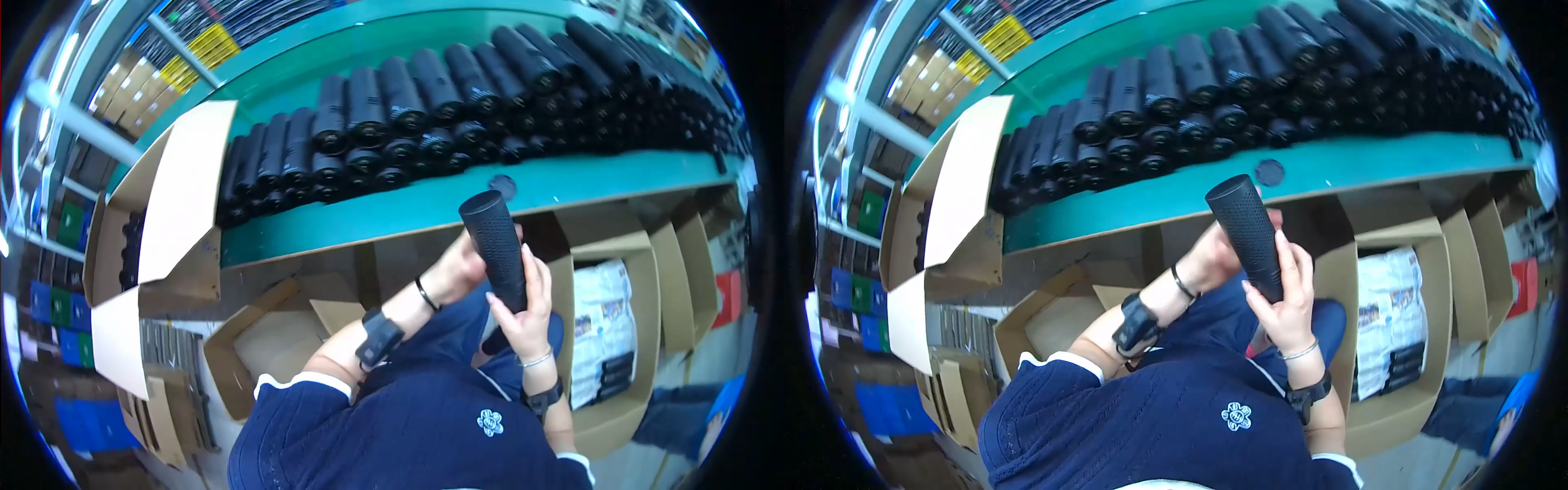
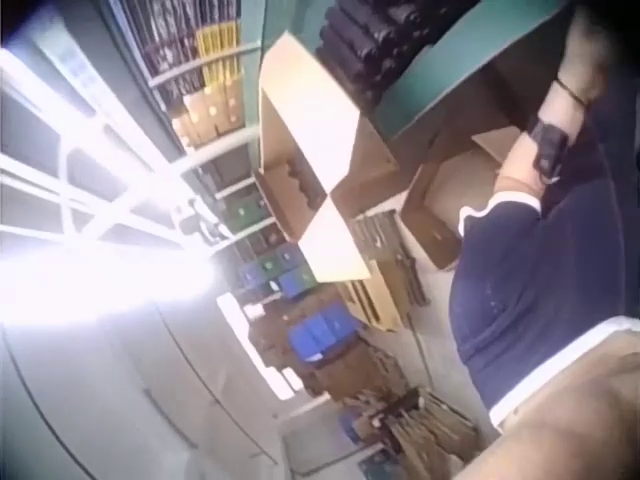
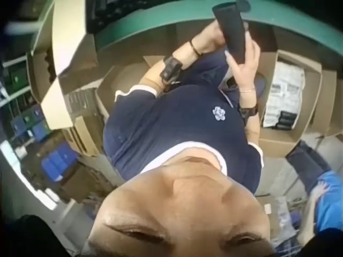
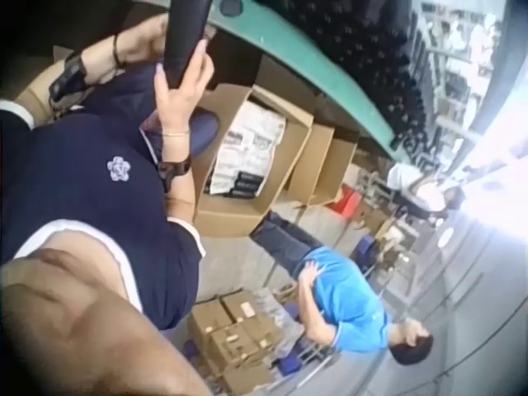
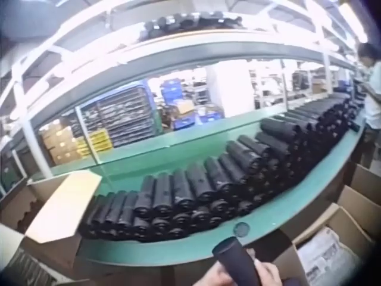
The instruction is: The person picks up a black cylinder from the table, takes a cap from a box, and presses it onto the cylinder by hand. They then place the assembled cylinder into a different box and repeat the process.
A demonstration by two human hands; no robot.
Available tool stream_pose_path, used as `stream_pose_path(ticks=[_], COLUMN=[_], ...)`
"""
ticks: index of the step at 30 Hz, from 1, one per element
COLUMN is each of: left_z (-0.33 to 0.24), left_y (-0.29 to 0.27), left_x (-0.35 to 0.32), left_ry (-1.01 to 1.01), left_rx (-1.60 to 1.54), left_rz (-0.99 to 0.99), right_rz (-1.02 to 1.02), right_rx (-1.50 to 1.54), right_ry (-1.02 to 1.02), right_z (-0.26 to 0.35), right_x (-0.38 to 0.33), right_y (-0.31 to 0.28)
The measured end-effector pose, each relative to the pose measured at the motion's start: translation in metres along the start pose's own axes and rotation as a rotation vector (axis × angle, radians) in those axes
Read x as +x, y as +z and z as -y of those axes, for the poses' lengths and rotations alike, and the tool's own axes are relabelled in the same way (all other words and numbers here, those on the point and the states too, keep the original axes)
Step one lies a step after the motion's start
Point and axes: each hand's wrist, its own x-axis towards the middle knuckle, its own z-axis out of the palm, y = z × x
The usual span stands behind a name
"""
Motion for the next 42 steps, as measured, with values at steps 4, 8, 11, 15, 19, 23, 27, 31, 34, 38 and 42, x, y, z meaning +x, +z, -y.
stream_pose_path(ticks=[4,8,11,15,19,23,27,31,34,38,42], left_z=[-0.083,-0.179,-0.170,-0.142,-0.120,-0.103,-0.101,-0.098,-0.087,-0.068,-0.036], left_y=[0.024,0.000,-0.017,-0.033,-0.033,-0.036,-0.044,-0.009,-0.009,-0.001,0.023], left_x=[-0.033,-0.048,-0.057,-0.059,-0.056,-0.054,-0.049,-0.032,-0.029,-0.028,-0.022], left_ry=[0.221,0.290,0.180,0.098,-0.026,-0.107,-0.099,-0.120,-0.048,-0.039,-0.020], left_rx=[0.436,0.382,0.361,0.407,0.319,0.162,0.428,0.549,0.836,0.675,0.947], left_rz=[-0.169,0.023,-0.015,0.019,0.056,0.130,0.024,0.021,0.009,0.066,0.183], right_rz=[0.181,0.211,0.222,0.229,0.222,0.240,0.237,0.314,0.279,0.303,0.179], right_rx=[0.082,0.108,0.250,0.488,0.642,0.728,0.854,1.142,1.240,1.350,1.462], right_ry=[-0.243,-0.171,-0.175,-0.110,-0.049,0.007,0.074,0.333,0.399,0.377,0.328], right_z=[0.010,0.002,0.009,0.038,0.052,0.049,0.041,0.030,0.031,0.027,0.031], right_x=[0.017,0.029,0.048,0.082,0.103,0.109,0.112,0.103,0.089,0.065,0.025], right_y=[0.010,0.005,0.015,0.020,0.029,0.033,0.040,0.023,0.017,0.012,-0.027])
